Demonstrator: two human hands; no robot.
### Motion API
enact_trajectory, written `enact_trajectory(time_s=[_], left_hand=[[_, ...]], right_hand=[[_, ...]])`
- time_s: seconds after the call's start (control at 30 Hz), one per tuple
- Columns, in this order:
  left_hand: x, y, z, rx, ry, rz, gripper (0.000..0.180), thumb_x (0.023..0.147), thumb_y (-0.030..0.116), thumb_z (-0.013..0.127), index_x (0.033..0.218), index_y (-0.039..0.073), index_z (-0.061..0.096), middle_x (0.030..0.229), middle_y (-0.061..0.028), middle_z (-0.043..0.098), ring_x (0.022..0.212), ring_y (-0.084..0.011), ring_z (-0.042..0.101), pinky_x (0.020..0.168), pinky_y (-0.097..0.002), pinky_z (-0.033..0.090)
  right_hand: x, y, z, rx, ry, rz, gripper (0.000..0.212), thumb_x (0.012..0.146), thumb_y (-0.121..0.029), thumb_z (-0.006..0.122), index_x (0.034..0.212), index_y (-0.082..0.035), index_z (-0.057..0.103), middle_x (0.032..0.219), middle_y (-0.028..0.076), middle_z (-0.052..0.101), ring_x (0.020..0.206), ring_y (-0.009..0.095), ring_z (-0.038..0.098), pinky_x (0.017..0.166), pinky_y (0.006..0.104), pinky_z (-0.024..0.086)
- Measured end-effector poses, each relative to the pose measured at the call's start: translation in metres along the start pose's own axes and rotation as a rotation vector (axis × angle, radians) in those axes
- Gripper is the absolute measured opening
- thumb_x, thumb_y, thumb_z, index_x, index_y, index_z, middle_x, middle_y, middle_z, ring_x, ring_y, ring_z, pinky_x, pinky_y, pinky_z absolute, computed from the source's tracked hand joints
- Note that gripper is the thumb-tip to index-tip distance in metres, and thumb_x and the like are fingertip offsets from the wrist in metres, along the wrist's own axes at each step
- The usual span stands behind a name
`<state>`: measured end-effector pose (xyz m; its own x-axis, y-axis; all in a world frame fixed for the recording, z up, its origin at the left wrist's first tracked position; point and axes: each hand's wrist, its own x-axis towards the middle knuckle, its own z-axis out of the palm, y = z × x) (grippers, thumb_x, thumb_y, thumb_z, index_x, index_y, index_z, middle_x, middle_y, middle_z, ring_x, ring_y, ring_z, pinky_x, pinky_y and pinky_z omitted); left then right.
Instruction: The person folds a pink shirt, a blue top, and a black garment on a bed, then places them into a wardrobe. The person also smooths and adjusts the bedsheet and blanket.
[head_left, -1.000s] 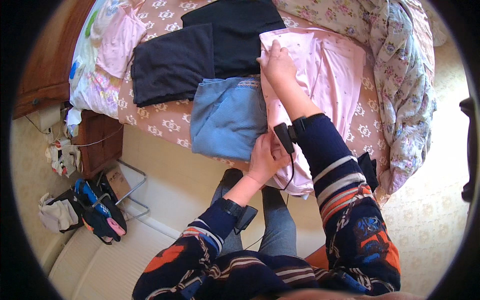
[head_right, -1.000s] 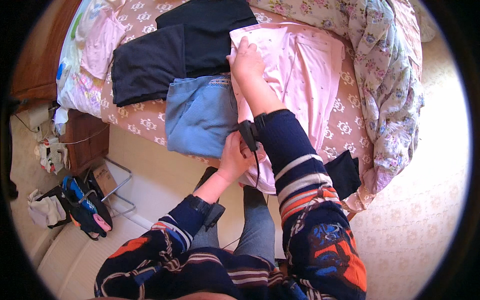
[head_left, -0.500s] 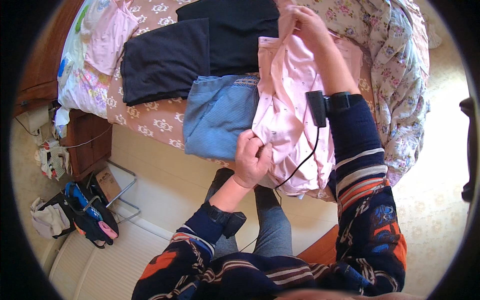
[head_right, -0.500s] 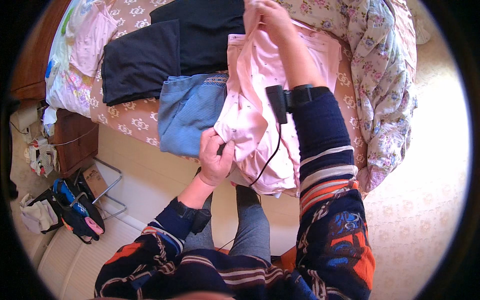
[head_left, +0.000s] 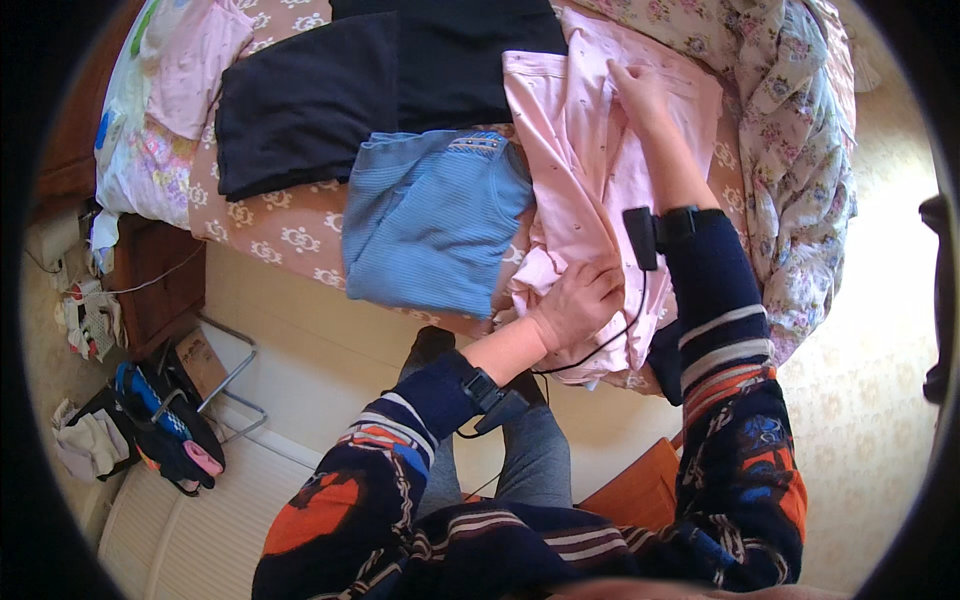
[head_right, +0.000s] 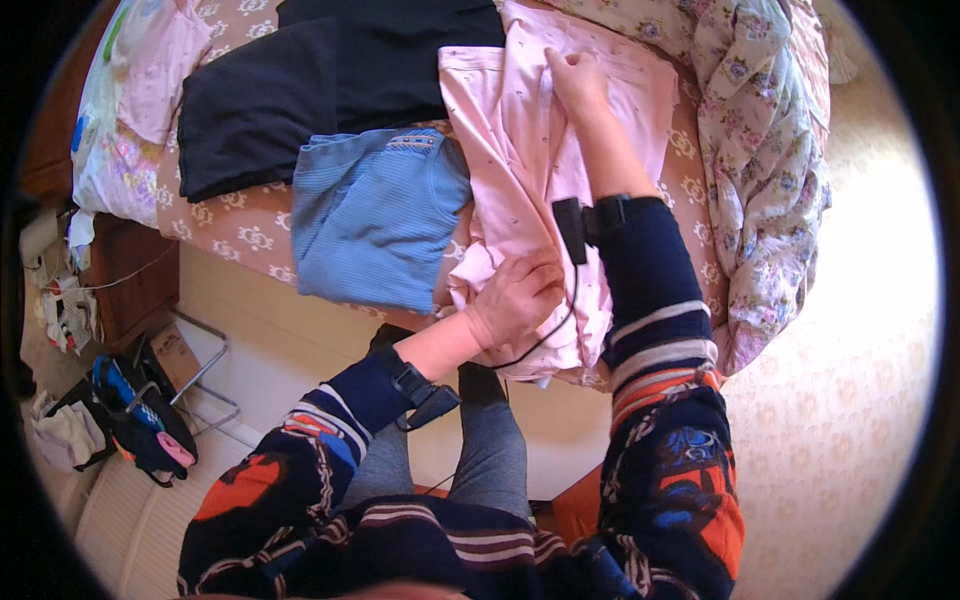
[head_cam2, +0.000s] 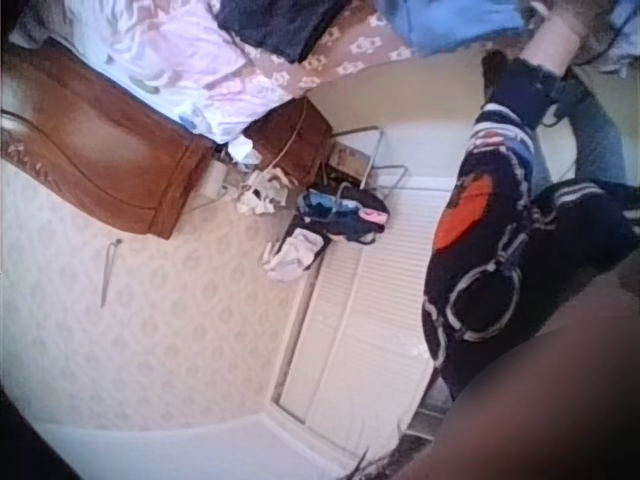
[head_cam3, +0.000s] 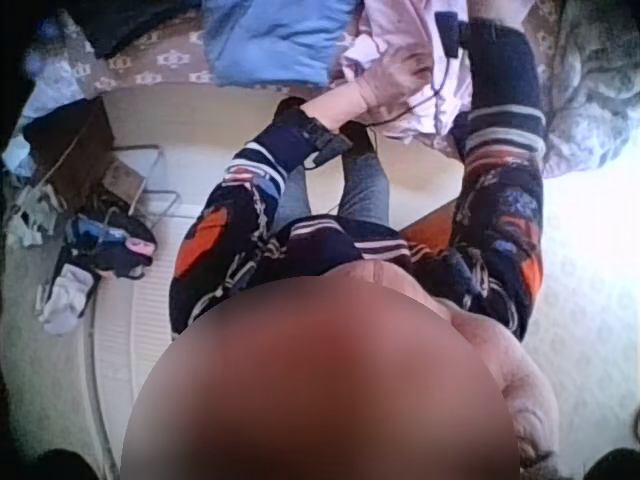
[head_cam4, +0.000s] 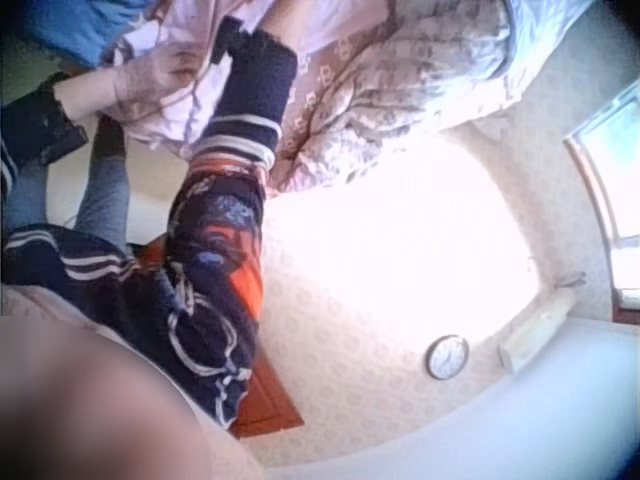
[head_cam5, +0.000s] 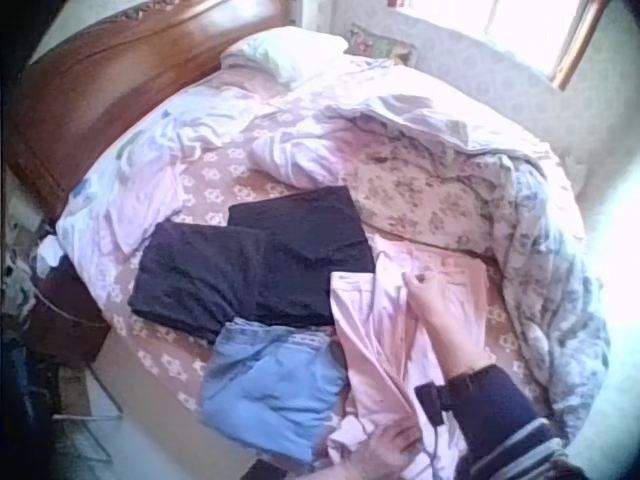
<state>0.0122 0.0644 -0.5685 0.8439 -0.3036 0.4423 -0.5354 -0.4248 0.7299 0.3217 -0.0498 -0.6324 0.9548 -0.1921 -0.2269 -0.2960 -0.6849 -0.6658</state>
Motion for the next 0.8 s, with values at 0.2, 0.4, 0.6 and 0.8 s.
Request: enact_trajectory(time_s=[0.2,0.4,0.6,0.8], left_hand=[[-0.016,0.005,-0.014,-0.109,0.009,-0.14,0.016,0.079,0.013,0.062,0.091,0.005,0.07,0.103,-0.0086,0.061,0.103,-0.0291,0.058,0.093,-0.039,0.046],[-0.022,0.015,-0.03,-0.13,0.12,-0.137,0.023,0.077,0.006,0.068,0.098,0.006,0.061,0.102,-0.0101,0.055,0.092,-0.0312,0.057,0.082,-0.04,0.049],[-0.017,0.017,-0.009,-0.174,0.034,-0.118,0.026,0.076,0.005,0.068,0.101,0.005,0.061,0.104,-0.0118,0.057,0.093,-0.0327,0.058,0.082,-0.0386,0.05],[-0.024,0.014,0.003,-0.02,-0.031,-0.18,0.015,0.076,0.011,0.066,0.091,0.006,0.066,0.098,-0.0115,0.063,0.091,-0.0307,0.062,0.085,-0.0441,0.05]], right_hand=[[0.003,-0.028,0.018,0.319,-0.159,0.261,0.049,0.086,-0.042,0.072,0.102,0.005,0.07,0.086,0.009,0.068,0.07,0.021,0.063,0.058,0.0372,0.05],[0.015,-0.021,-0.008,0.344,0.208,-0.157,0.033,0.088,-0.031,0.07,0.107,-0.004,0.071,0.09,0.01,0.068,0.081,0.022,0.064,0.072,0.0337,0.05],[-0.021,-0.011,-0.034,-0.363,0.515,-0.389,0.048,0.087,-0.041,0.073,0.115,-0.003,0.068,0.103,0.017,0.071,0.095,0.03,0.069,0.085,0.0388,0.053],[-0.105,-0.061,0.044,-0.457,-0.146,-0.575,0.077,0.073,-0.068,0.073,0.119,-0.007,0.065,0.113,0.021,0.069,0.102,0.036,0.07,0.086,0.0463,0.055]])
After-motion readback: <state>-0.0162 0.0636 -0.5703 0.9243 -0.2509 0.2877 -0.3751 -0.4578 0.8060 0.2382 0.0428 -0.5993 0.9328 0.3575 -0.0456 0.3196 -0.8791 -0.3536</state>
